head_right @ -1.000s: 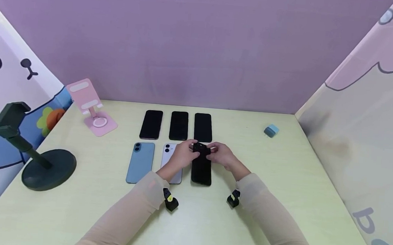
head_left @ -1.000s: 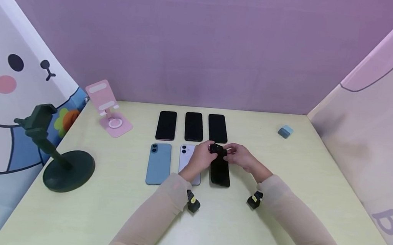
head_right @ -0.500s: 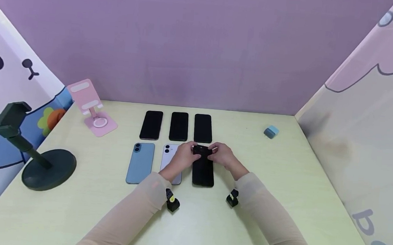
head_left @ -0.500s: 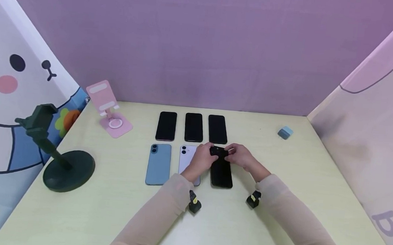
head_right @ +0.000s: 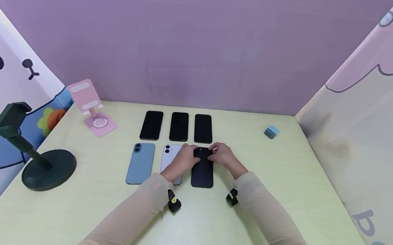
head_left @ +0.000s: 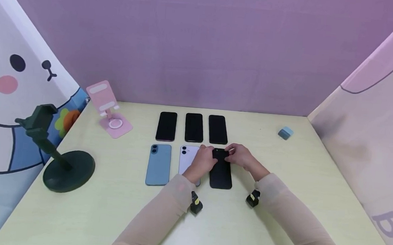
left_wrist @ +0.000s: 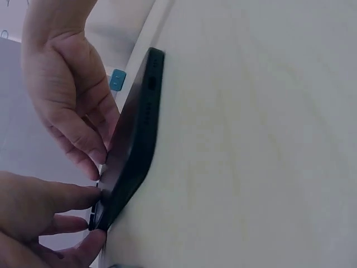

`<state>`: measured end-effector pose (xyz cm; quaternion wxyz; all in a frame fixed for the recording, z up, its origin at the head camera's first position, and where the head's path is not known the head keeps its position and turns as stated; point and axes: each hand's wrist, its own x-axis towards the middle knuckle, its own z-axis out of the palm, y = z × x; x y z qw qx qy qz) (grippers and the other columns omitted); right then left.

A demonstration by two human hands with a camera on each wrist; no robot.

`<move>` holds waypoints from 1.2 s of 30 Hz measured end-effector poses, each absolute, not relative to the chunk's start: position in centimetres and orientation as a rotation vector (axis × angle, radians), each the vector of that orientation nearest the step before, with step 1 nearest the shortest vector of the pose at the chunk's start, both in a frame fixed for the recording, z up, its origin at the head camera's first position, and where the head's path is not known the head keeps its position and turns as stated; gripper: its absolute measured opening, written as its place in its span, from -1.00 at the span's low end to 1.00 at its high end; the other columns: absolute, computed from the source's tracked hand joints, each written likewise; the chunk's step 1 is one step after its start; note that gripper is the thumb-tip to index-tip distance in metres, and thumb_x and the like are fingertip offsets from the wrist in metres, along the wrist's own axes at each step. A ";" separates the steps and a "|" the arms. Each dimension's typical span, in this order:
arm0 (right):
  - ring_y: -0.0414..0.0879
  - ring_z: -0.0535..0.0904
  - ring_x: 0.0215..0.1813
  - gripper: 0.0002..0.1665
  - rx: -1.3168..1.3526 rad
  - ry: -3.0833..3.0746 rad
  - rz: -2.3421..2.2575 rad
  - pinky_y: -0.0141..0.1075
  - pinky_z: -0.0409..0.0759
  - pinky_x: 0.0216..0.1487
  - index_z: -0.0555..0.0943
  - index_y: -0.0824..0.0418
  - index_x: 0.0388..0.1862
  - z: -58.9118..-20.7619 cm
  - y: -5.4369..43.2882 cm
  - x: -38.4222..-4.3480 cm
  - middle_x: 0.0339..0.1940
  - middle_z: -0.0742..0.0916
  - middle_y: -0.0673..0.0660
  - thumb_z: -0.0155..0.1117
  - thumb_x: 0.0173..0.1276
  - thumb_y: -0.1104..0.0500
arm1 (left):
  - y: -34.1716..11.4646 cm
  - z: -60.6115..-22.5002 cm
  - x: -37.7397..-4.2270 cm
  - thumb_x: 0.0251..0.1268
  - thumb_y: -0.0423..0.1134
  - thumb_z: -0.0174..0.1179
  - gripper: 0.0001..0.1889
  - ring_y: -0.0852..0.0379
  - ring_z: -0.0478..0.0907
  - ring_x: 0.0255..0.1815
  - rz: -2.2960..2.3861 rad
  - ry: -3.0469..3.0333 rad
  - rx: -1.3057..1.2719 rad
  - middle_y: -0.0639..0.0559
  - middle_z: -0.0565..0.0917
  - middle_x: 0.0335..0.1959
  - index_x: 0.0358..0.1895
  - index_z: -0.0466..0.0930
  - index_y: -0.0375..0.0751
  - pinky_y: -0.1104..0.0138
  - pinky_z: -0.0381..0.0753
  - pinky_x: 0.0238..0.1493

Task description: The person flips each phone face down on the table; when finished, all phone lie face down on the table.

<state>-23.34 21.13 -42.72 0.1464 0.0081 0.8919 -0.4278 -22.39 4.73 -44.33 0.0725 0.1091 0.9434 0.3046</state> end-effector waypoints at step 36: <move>0.13 0.54 0.11 -0.42 0.154 2.502 -1.462 -0.29 0.59 -0.16 0.44 0.36 0.33 -43.3 21.5 -29.4 0.19 0.54 0.40 0.25 0.33 0.39 | 5.1 -45.2 -28.7 0.37 -0.31 0.21 -0.56 -0.12 0.42 0.24 1.162 2.877 0.268 -0.31 0.49 0.18 0.26 0.47 -0.40 0.21 0.39 0.24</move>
